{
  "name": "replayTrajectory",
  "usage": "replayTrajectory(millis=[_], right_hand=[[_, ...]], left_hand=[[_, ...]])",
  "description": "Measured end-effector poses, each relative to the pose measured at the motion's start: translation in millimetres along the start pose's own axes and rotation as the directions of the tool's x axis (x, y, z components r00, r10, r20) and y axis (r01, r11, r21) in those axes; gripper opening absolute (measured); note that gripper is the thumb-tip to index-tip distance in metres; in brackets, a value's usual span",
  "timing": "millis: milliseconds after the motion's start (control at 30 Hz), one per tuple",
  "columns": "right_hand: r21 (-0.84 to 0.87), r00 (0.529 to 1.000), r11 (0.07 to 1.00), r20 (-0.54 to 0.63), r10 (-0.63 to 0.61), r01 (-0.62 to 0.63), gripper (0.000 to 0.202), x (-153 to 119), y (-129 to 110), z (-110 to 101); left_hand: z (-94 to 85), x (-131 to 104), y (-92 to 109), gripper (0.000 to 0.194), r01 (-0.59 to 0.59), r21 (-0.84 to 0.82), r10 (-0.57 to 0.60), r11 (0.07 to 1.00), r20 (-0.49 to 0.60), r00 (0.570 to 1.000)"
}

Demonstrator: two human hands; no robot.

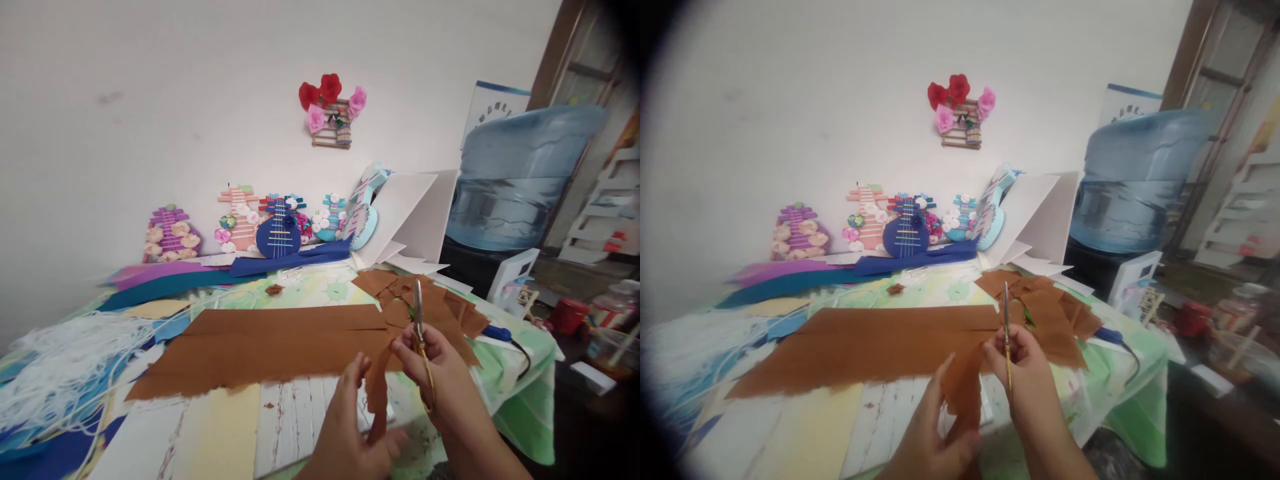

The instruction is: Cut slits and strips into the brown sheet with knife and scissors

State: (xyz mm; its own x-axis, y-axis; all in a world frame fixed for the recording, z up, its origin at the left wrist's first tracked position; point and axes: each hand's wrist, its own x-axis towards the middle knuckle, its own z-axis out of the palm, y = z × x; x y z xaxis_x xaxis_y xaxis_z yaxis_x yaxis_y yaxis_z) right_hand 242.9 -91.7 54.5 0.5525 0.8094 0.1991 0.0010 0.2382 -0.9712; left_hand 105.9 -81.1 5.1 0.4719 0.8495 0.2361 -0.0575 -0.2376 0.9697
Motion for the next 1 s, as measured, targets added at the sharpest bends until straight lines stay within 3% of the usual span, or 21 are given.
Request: replayTrajectory(millis=[100, 167, 300, 433, 667, 867, 1000], right_hand=[[-0.008, 0.999, 0.999, 0.017, 0.038, -0.038, 0.030, 0, 3, -2], [-0.086, 0.997, 0.996, 0.070, 0.023, -0.017, 0.028, 0, 5, -11], [-0.386, 0.975, 0.918, 0.222, -0.007, 0.094, 0.025, 2, 11, -44], [-0.628, 0.937, 0.756, 0.343, 0.058, 0.183, 0.022, 5, 9, -73], [-0.619, 0.843, 0.722, 0.530, 0.094, 0.309, 0.026, 4, -4, -73], [-0.597, 0.806, 0.751, 0.572, 0.154, 0.280, 0.028, 12, -10, -77], [-0.550, 0.737, 0.787, 0.649, 0.191, 0.280, 0.034, 11, -21, -74]], left_hand=[[0.5, 9, 9, 0.035, 0.027, -0.021, -0.029, 0.999, -0.122, 0.992], [-2.2, 16, 16, 0.024, 0.105, -0.123, -0.120, 0.987, -0.126, 0.985], [-13.7, 23, 31, 0.023, 0.266, -0.322, -0.310, 0.909, -0.094, 0.946], [-27.6, 26, 38, 0.026, 0.329, -0.366, -0.372, 0.870, -0.052, 0.927], [-35.2, 24, 45, 0.025, 0.346, -0.240, -0.365, 0.907, -0.039, 0.930], [-43.1, 20, 51, 0.027, 0.365, -0.273, -0.376, 0.890, 0.014, 0.927], [-46.5, 18, 54, 0.023, 0.377, -0.213, -0.374, 0.901, 0.056, 0.926]])
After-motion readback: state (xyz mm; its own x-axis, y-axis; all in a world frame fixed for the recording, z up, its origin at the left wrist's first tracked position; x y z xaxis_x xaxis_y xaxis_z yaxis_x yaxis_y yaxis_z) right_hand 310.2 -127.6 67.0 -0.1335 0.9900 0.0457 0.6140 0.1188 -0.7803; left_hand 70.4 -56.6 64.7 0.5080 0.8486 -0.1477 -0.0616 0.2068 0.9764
